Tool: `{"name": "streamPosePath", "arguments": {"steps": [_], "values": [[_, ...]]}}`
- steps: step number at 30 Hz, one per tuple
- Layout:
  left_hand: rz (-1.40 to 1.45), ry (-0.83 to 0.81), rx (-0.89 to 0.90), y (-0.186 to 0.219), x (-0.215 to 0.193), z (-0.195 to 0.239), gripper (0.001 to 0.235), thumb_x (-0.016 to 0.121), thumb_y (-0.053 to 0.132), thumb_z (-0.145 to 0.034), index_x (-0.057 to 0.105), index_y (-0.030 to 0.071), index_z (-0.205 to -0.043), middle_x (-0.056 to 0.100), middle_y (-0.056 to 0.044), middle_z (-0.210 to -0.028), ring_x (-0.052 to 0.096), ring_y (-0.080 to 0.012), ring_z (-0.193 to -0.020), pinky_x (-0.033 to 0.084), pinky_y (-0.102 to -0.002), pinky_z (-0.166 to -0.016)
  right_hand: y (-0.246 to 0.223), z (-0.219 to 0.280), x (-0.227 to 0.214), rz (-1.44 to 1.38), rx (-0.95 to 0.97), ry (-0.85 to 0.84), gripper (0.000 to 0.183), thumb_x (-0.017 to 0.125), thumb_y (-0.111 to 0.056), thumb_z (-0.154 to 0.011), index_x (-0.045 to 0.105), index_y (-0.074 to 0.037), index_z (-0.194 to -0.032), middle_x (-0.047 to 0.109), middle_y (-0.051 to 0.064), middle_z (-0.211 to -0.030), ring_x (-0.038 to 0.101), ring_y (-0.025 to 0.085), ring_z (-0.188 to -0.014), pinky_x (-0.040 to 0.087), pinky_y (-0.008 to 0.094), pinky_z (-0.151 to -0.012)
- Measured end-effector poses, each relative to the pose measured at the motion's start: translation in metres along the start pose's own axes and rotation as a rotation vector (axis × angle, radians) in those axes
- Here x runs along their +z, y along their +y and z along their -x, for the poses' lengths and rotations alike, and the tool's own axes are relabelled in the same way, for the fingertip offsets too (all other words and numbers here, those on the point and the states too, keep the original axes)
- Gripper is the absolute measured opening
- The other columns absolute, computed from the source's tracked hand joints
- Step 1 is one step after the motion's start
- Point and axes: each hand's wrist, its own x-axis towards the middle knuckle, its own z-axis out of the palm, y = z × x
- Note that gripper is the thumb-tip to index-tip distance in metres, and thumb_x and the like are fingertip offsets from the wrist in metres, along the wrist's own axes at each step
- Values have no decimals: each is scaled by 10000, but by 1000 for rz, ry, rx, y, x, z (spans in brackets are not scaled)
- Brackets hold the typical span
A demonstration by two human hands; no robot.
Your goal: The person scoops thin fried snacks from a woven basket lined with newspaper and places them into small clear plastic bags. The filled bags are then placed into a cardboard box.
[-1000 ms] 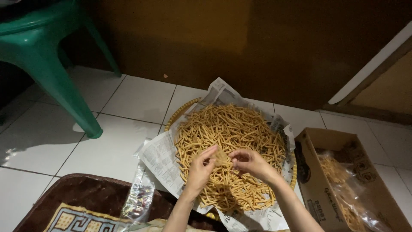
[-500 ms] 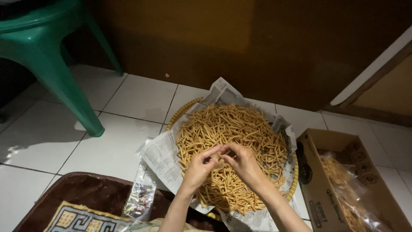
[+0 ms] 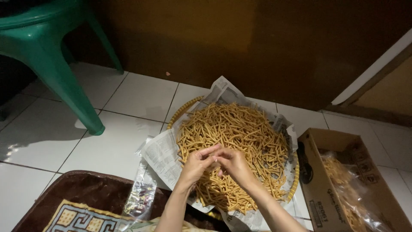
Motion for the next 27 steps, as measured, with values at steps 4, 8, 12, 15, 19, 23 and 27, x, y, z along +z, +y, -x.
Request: {"name": "streamPosePath", "arguments": {"steps": [4, 8, 12, 15, 19, 23, 27], "values": [[65, 59, -25, 9, -1, 3, 444, 671, -33, -842, 678, 32, -1281, 746, -136, -1023, 640, -130, -835, 586, -245, -678, 0, 0, -2, 235, -128, -66, 244, 632, -217, -973, 784, -26, -981, 760, 155, -794, 685, 149, -663, 565, 305, -547], [77, 65, -19, 0, -5, -4, 457, 660, -25, -843, 670, 56, -1293, 739, -126, -871, 682, -131, -745, 607, -239, -653, -4, 6, 1, 481, -250, -161, 187, 692, -230, -907, 767, -64, -948, 776, 130, -820, 705, 205, -757, 536, 376, -722], [-39, 70, 94, 12, -3, 8, 435, 697, -11, -848, 709, 107, -1268, 759, -137, -891, 642, -119, -813, 594, -263, -724, -20, 13, 1, 368, -195, -21, 136, 750, -134, -858, 779, -19, -925, 789, 171, -821, 742, 238, -757, 548, 387, -725], [-295, 8, 57, -19, -25, -7, 781, 853, 242, -767, 493, 112, -1448, 507, -232, -1432, 571, -316, -1263, 500, -329, -1008, 30, -36, -28, 17, -189, 55, 214, 774, -39, -826, 752, 19, -1031, 724, 187, -707, 702, 253, -628, 577, 333, -584], [-535, -123, -90, 6, -4, 14, 946, 844, 438, -743, 380, 69, -1481, 451, -261, -1456, 417, -408, -1379, 383, -482, -1131, 16, -36, -51, -268, -106, 113, 358, 737, -4, -838, 586, 15, -1161, 662, 96, -754, 677, 202, -619, 532, 253, -511], [-509, -322, -348, -15, -4, -2, 727, 737, 275, -793, 421, 161, -1438, 652, -83, -1220, 688, -96, -827, 612, -217, -763, -4, -23, -57, -171, 29, 86, 79, 609, -45, -965, 607, -37, -1043, 703, 128, -838, 616, 157, -664, 498, 232, -599], [-259, -384, -380, -27, 1, -2, 502, 698, 52, -878, 484, 39, -1332, 672, -151, -1084, 735, -162, -789, 671, -215, -645, -2, -20, -57, -187, 96, 102, 56, 632, -54, -964, 608, -38, -1012, 722, 130, -844, 635, 161, -674, 493, 237, -617]]}}
